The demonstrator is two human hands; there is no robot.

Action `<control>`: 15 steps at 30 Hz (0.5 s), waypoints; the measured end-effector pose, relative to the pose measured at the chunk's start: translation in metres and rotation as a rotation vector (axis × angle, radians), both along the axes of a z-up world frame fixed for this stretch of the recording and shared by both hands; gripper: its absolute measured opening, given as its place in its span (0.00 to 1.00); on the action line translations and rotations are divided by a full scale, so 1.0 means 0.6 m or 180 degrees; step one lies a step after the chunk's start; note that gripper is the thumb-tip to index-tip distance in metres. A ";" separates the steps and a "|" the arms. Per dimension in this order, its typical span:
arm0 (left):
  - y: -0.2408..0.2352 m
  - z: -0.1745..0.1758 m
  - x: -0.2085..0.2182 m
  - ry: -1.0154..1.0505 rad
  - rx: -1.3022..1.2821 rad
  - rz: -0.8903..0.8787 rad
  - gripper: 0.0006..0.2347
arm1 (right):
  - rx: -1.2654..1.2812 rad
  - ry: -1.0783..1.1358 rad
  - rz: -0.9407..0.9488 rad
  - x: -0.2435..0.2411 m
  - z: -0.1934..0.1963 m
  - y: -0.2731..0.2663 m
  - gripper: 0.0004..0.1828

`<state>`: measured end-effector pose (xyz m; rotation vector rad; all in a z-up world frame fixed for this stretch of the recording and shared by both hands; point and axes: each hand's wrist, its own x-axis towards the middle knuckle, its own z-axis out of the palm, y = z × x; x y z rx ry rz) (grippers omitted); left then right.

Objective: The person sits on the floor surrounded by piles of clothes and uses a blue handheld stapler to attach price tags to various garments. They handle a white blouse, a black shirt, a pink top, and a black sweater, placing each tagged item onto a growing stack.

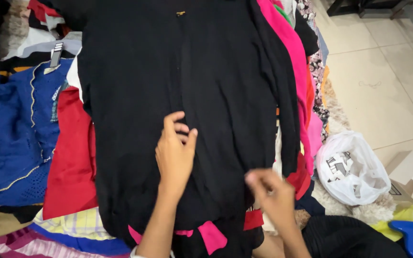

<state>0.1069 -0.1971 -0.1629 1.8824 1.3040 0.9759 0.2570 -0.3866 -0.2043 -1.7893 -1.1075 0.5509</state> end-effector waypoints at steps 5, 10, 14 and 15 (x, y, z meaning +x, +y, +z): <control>-0.100 -0.013 -0.013 0.0584 -0.0045 -0.0464 0.17 | -0.0605 -0.0352 -0.1321 0.058 -0.039 0.008 0.23; -0.166 -0.044 -0.026 0.0897 0.0534 -0.0671 0.08 | -0.0575 0.0199 -0.1234 0.050 -0.063 -0.001 0.13; -0.175 -0.041 -0.040 0.0577 0.0287 -0.0862 0.07 | 0.0146 0.0841 -0.1474 0.055 -0.072 -0.011 0.07; -0.172 -0.040 -0.045 0.0579 0.0296 -0.0867 0.07 | 0.0155 0.0844 -0.1478 0.060 -0.063 -0.009 0.07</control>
